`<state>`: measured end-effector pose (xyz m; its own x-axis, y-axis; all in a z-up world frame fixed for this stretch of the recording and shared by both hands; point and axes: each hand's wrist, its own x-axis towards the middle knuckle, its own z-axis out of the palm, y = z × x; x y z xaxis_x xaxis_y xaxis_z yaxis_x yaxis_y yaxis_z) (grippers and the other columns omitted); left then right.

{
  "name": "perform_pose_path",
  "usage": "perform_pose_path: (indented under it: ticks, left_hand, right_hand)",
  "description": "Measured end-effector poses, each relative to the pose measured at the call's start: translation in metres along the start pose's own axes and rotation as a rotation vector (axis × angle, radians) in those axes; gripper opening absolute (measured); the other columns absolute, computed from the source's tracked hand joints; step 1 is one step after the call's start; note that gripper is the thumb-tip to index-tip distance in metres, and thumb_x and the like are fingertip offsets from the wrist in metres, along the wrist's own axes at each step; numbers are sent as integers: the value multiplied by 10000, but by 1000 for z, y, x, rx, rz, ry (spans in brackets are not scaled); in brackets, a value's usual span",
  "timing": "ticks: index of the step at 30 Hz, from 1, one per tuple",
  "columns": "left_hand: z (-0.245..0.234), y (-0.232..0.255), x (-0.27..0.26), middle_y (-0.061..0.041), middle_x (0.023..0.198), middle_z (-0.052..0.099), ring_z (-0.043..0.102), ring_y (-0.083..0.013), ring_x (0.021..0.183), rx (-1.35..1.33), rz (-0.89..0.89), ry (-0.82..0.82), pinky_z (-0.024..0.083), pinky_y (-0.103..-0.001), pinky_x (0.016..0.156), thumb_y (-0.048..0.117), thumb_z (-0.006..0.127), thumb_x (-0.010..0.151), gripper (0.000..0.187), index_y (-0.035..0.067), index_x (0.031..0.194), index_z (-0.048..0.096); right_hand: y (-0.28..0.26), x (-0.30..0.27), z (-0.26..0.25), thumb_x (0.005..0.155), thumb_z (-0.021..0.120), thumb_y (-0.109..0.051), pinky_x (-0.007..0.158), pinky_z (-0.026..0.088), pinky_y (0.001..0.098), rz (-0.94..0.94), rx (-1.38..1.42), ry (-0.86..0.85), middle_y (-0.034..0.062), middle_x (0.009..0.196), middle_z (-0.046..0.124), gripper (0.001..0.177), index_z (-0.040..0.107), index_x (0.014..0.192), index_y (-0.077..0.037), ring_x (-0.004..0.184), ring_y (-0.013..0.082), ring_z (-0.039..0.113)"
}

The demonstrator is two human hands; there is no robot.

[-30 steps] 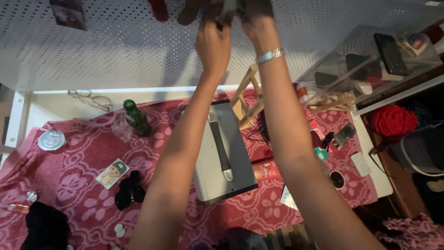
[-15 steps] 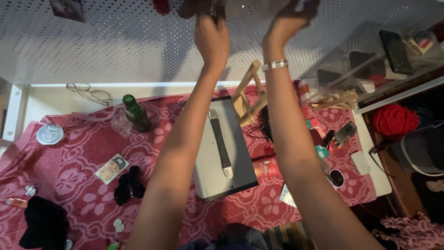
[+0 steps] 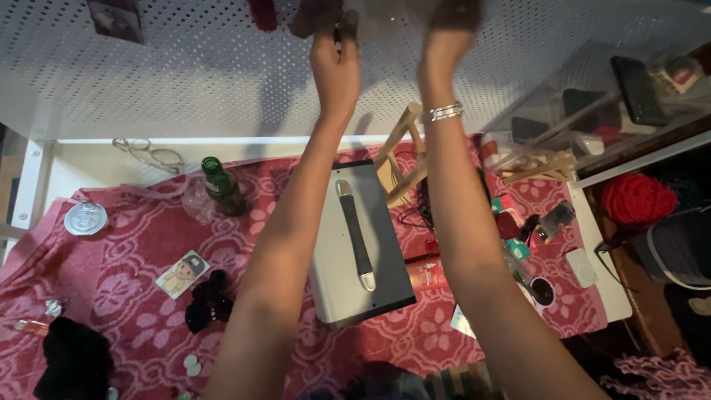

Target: The person wipes a whiteboard with a cloth and then organizes various objects on a table, including placing items into a small container and arranging a headset and cables.

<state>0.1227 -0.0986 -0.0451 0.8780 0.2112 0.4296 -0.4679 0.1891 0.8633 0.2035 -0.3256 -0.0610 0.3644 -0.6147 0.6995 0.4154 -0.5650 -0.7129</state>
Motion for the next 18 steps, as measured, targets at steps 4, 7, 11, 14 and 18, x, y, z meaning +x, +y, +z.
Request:
perform_pose_path:
  ticks: [4,7,11,14,18]
  left_hand:
    - [8,-11,1,-71,1095,678,672,-113,822,-224,149,-86,572,-273,592,136,573,1087,195,14,1221,644]
    - [13,-12,-3,-71,1023,709,684,-123,791,-191,162,-48,593,-287,627,150,552,1077,218,24,1216,663]
    - [16,4,-1,-91,933,714,698,-128,753,-259,37,64,581,-292,588,151,610,1056,238,21,1250,658]
    - [11,1,2,-129,793,726,672,-143,654,-83,-88,93,509,-310,528,176,636,1002,275,31,1228,693]
    - [5,-14,7,-116,985,751,709,-183,829,-94,190,163,565,-352,782,129,625,1024,252,11,1241,671]
  right_hand:
    - [-25,-27,38,974,569,-80,785,565,401,414,928,-331,62,893,639,98,644,961,-18,813,180,598]
    - [-38,-22,33,987,588,-82,756,540,395,-29,431,-484,76,896,630,82,641,974,-21,789,193,587]
    - [-35,-22,29,1010,580,-106,779,520,389,-259,9,-414,93,941,638,106,641,1021,-20,818,203,591]
    - [-25,-19,26,1027,563,-127,817,514,387,-62,-56,-94,104,985,650,140,641,1062,-16,859,206,600]
    - [-17,-14,24,1050,539,-156,868,504,384,35,-116,-149,118,1042,666,190,642,1117,-12,913,211,612]
